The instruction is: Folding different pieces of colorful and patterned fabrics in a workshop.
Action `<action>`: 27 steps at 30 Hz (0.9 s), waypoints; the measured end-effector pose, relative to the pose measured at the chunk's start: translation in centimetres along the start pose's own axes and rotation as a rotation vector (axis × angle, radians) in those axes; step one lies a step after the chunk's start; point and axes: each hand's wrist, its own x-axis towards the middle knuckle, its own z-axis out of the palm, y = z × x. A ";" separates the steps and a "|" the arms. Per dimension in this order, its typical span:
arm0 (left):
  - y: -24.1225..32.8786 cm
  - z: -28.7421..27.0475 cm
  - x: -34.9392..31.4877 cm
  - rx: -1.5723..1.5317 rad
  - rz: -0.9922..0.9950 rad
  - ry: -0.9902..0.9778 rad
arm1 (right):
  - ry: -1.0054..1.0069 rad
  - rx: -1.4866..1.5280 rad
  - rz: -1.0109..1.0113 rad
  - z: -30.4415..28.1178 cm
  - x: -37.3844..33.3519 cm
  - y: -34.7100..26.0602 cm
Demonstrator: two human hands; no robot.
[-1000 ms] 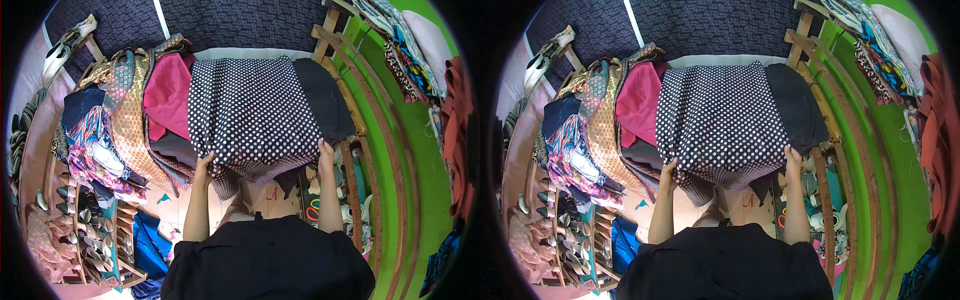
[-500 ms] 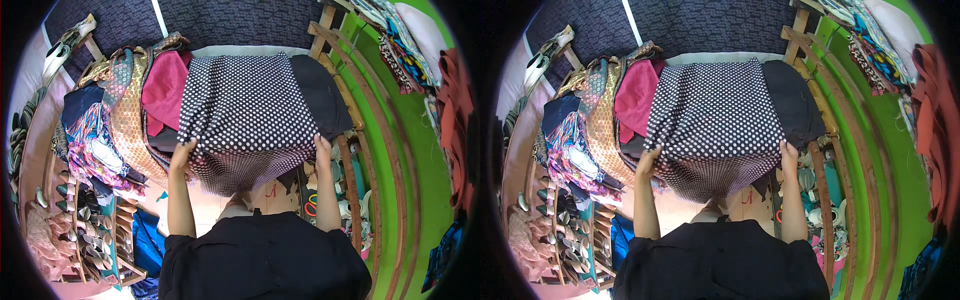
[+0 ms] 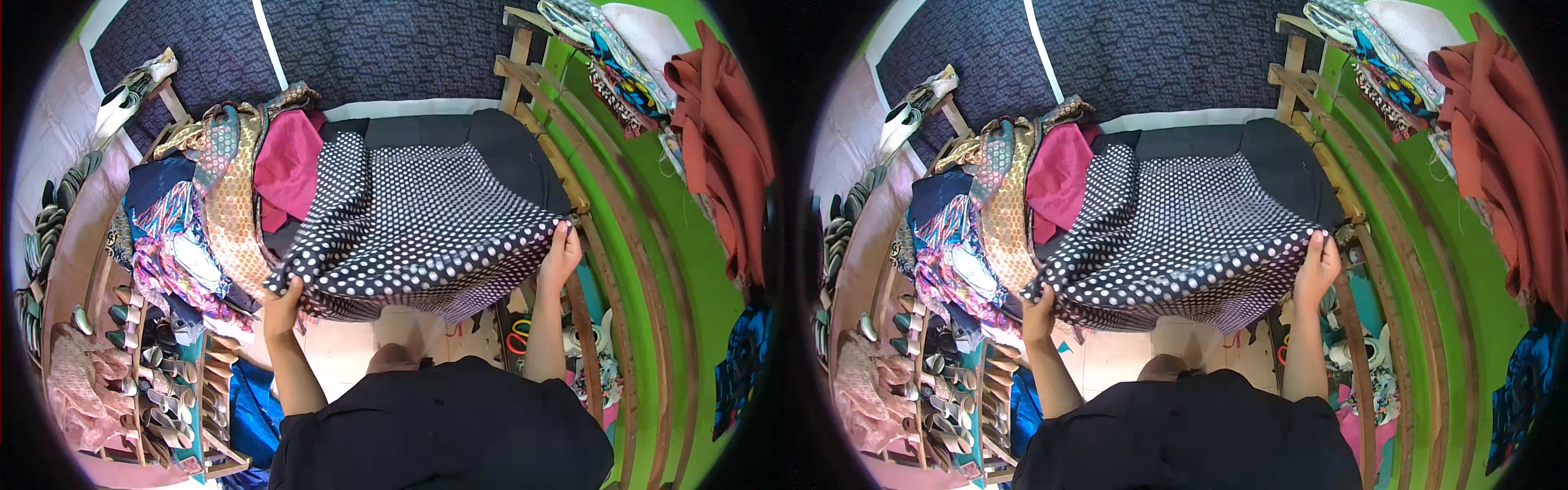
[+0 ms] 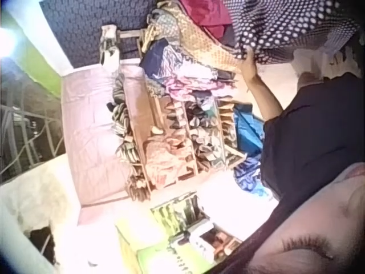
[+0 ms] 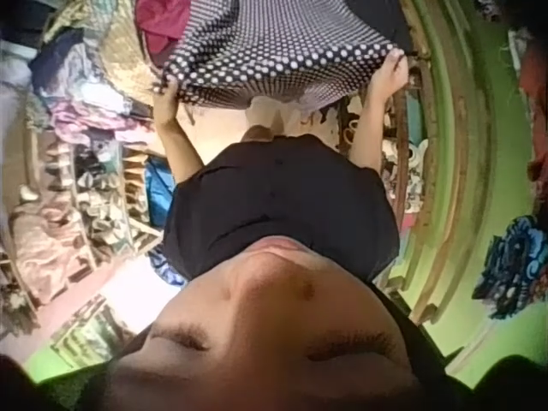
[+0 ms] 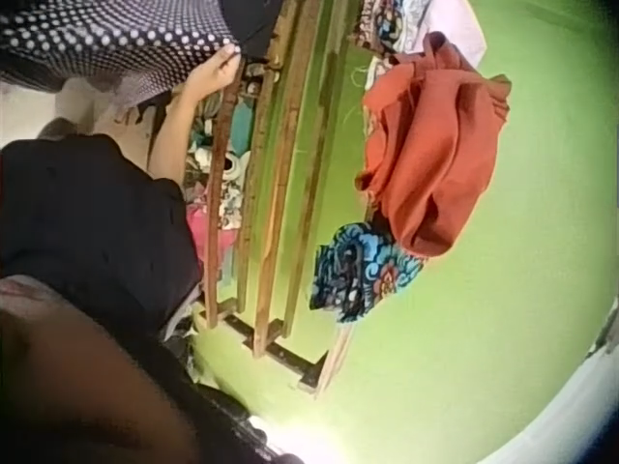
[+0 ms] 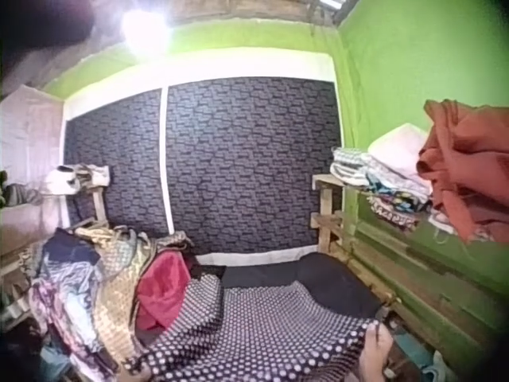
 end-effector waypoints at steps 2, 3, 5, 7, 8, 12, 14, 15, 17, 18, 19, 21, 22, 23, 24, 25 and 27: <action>-0.2 -0.3 -1.2 0.007 -0.033 -0.077 | 0.021 -0.026 0.009 -0.8 -1.4 -1.1; 0.0 -0.1 -2.8 -0.039 -0.044 -0.007 | 0.044 -0.054 0.014 -1.3 -2.3 -1.5; -0.1 -0.8 -3.9 -0.214 0.012 -0.068 | 0.071 -0.050 0.006 -3.2 -3.2 -1.2; 0.0 -2.3 -4.9 -0.355 0.071 -0.163 | 0.042 0.040 0.003 -4.5 -4.4 -1.5; 0.8 -2.6 -5.6 -0.432 0.024 -0.188 | -0.007 0.036 0.009 -5.0 -5.2 -2.1; 1.4 -5.5 -8.3 -0.467 0.054 -0.211 | -0.227 -0.084 0.096 -5.8 -8.8 -5.3; 2.0 -6.7 -10.7 -0.457 0.093 -0.194 | -0.379 -0.054 0.114 -6.3 -10.6 -6.5; 1.9 -8.0 -11.6 -0.412 0.095 -0.214 | -0.458 -0.075 0.172 -6.7 -11.4 -7.2; 2.3 -10.1 -13.7 -0.361 0.123 -0.193 | -0.530 -0.014 0.333 -7.1 -13.4 -9.1; 2.6 -10.6 -14.7 -0.381 0.135 -0.112 | -0.585 -0.029 0.443 -7.6 -14.3 -9.8; 3.3 -11.1 -15.7 -0.371 0.130 -0.080 | -0.644 -0.029 0.358 -7.9 -15.2 -10.2; 2.2 -14.1 -17.1 -0.257 0.242 0.020 | -0.711 0.018 0.431 -9.2 -16.2 -11.2; 2.2 -14.6 -17.4 -0.261 0.232 0.017 | -0.744 0.017 0.435 -10.1 -16.8 -11.3; 2.4 -15.0 -17.6 -0.244 0.229 0.044 | -0.688 0.138 0.433 -10.7 -17.5 -11.8; 2.6 -15.3 -17.8 -0.226 0.228 0.072 | -0.703 0.123 0.423 -11.2 -17.5 -12.7; 2.9 -15.5 -18.0 -0.204 0.227 0.102 | -0.724 0.173 0.443 -12.0 -17.3 -12.7; 3.9 -15.6 -18.5 -0.157 0.230 0.165 | -0.645 0.193 0.413 -11.7 -17.1 -14.1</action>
